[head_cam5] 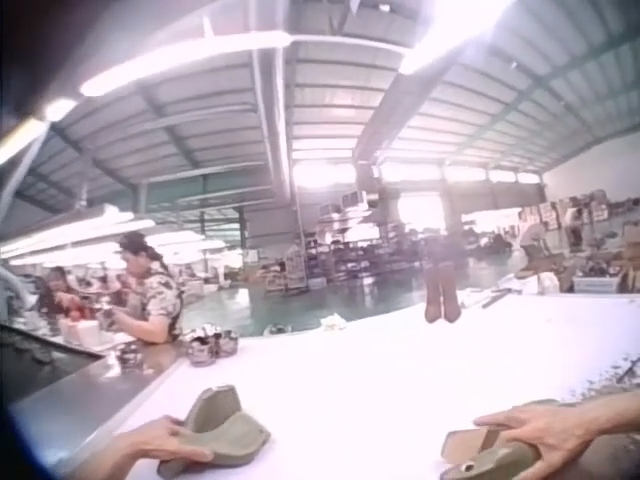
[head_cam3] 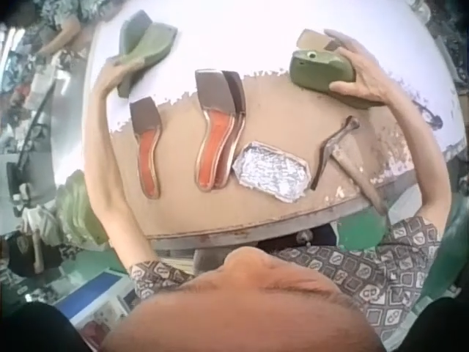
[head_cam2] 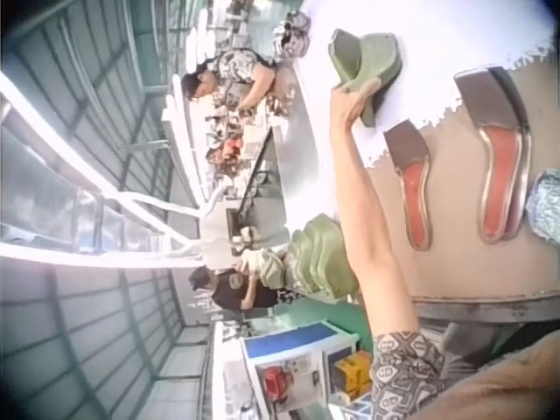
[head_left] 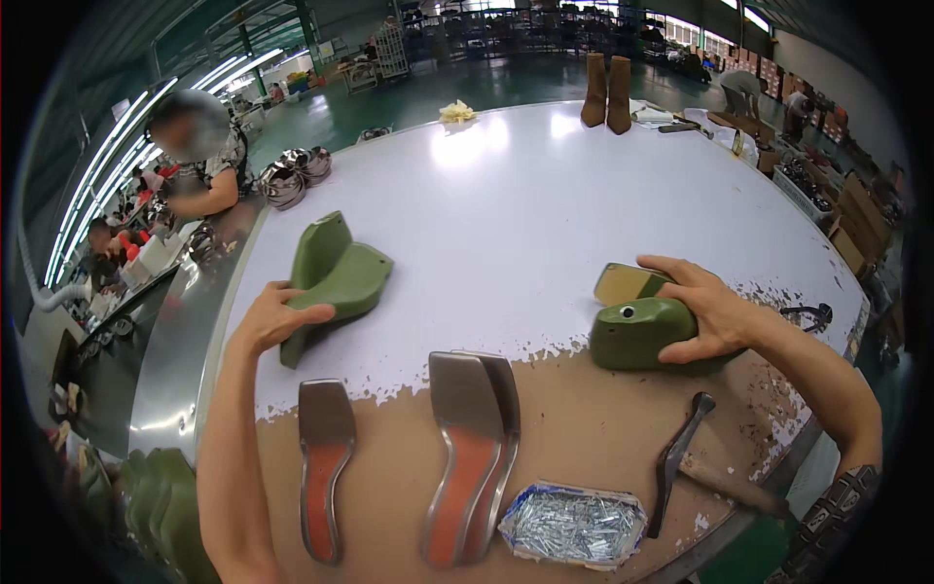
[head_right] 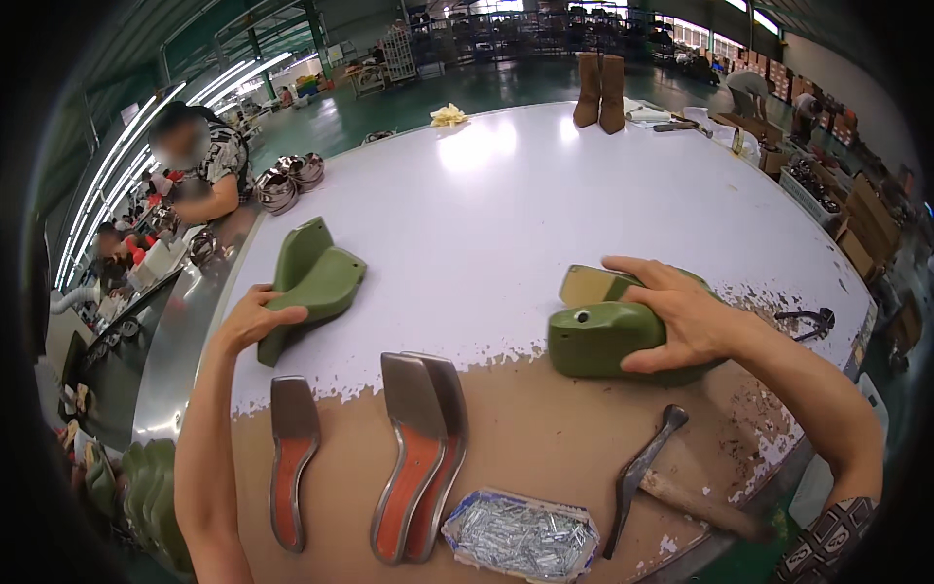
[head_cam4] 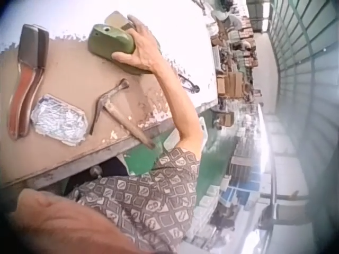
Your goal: Assembling and hammering shoe outsoles onto shoe lasts.
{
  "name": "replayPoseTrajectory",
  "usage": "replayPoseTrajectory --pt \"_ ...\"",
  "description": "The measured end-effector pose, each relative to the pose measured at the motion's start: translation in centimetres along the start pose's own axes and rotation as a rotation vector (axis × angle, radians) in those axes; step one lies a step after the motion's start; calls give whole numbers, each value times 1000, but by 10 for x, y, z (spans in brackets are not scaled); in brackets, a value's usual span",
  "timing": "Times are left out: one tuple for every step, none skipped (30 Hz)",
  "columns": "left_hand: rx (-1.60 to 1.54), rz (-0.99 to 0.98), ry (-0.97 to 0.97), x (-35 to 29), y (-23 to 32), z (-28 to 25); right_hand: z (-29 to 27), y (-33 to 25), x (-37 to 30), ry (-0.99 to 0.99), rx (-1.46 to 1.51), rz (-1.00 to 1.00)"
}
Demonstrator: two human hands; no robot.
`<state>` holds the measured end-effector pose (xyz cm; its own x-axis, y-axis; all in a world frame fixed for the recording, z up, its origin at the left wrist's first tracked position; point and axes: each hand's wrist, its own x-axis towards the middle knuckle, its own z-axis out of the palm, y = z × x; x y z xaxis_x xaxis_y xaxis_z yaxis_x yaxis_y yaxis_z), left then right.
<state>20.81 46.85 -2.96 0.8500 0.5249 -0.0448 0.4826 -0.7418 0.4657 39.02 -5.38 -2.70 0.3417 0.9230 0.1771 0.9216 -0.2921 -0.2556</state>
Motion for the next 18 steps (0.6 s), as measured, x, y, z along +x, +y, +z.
replayPoseTrajectory --pt "-1 14 -36 -11 12 4 -2 4 -9 -34 37 57" --pt "-8 39 -76 -20 28 11 -8 6 -22 -68 66 125" --pt "-26 55 -90 -30 39 18 -12 8 -31 -81 39 123" --pt "-8 93 -121 -40 52 23 -13 12 -43 -85 37 111" --pt "18 124 -122 -46 66 30 -15 17 -58 -72 27 151" --pt "53 138 -142 -54 75 35 -20 15 -64 -60 21 181" --pt "81 173 -167 -61 83 41 -27 11 -67 -60 17 169" --pt "114 205 -193 -69 91 45 -35 4 -72 -85 55 234" --pt "128 224 -197 -77 96 51 -42 -4 -76 -112 90 304" --pt "142 241 -200 -86 102 56 -43 -10 -75 -112 88 294" --pt "186 245 -165 -98 110 61 -38 -16 -68 -6 13 284" --pt "226 237 -176 -113 128 62 -34 -24 -61 98 -66 283" --pt "136 284 -152 -127 133 62 -27 -43 -43 193 -32 208" --pt "43 344 -127 -140 136 64 -23 -58 -24 184 58 162" --pt "22 441 77 -158 136 67 -16 -70 -6 174 155 121" --pt "31 443 73 -181 135 65 -6 -77 12 195 81 -2" --pt "-103 429 200 -209 128 55 6 -81 34 216 15 -139" --pt "-244 429 327 -231 122 49 18 -79 53 165 -93 -204"
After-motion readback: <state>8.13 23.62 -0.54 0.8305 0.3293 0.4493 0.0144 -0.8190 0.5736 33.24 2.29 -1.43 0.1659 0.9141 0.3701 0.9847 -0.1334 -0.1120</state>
